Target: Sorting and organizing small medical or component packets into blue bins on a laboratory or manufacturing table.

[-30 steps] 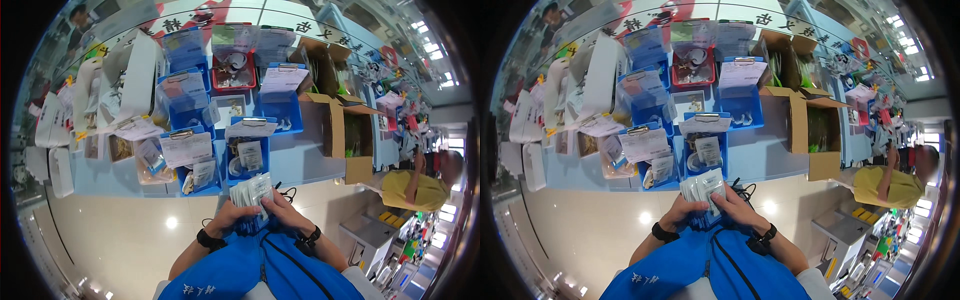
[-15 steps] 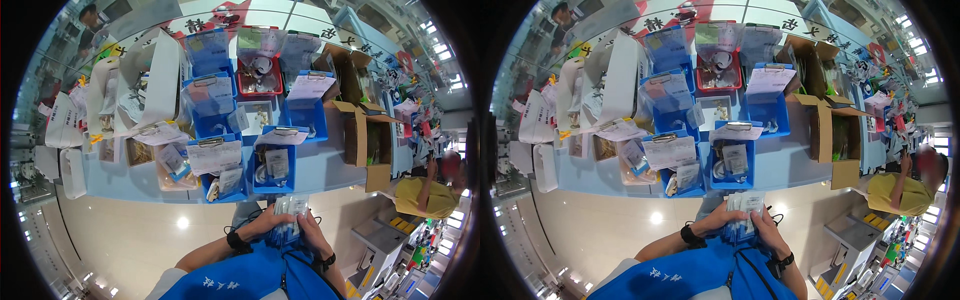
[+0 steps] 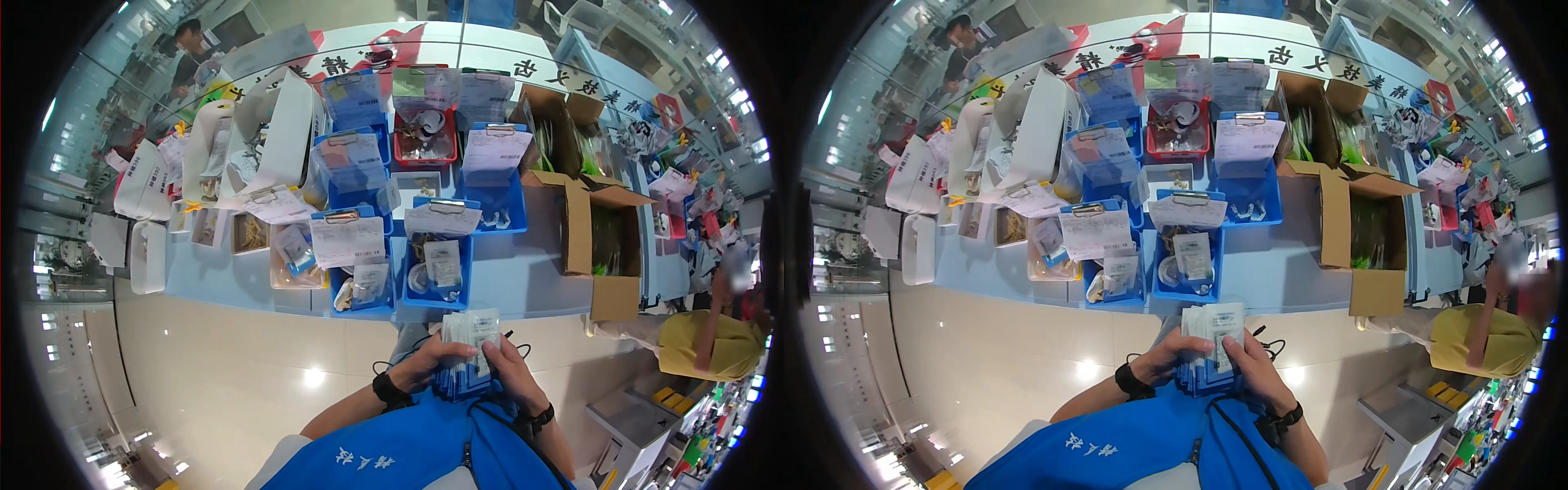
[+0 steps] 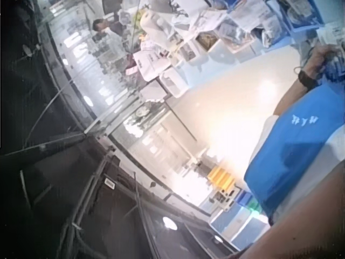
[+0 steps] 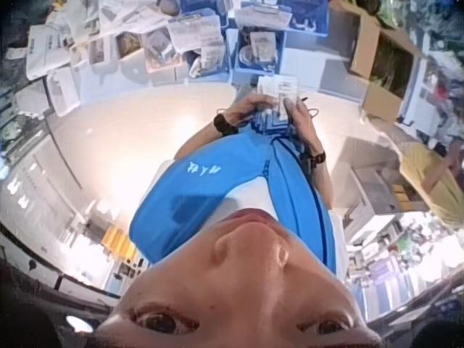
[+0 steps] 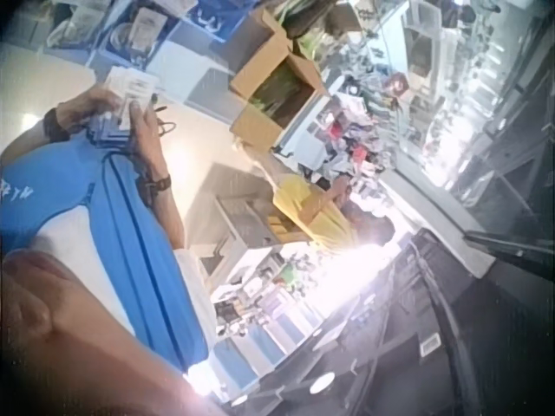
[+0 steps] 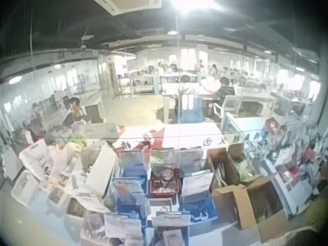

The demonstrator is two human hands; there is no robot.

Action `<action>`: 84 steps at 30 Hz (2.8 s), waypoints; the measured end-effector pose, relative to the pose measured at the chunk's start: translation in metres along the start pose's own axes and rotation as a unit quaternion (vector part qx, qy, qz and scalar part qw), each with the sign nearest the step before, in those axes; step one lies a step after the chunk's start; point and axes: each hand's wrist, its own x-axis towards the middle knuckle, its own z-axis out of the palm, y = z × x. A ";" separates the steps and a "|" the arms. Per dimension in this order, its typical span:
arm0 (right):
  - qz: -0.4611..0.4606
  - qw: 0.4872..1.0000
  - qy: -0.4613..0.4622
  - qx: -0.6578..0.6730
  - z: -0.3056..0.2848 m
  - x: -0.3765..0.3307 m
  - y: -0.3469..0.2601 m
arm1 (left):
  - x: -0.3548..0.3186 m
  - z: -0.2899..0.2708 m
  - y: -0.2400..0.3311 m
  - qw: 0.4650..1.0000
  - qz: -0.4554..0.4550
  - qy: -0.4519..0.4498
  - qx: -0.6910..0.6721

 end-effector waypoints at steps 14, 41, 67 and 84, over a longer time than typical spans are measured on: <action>-0.081 0.994 0.043 -0.057 -0.029 -0.045 -0.032 | 0.005 0.044 -0.027 0.997 0.077 0.031 -0.008; -0.007 0.998 0.045 -0.039 0.009 0.007 -0.052 | -0.034 -0.017 0.031 0.998 0.055 0.033 0.015; -0.032 0.995 0.071 0.068 0.026 0.012 -0.037 | -0.044 -0.047 0.024 0.995 0.089 0.042 -0.035; -0.004 0.995 0.076 0.060 0.034 0.017 -0.023 | -0.062 -0.062 0.022 0.996 0.083 -0.005 0.032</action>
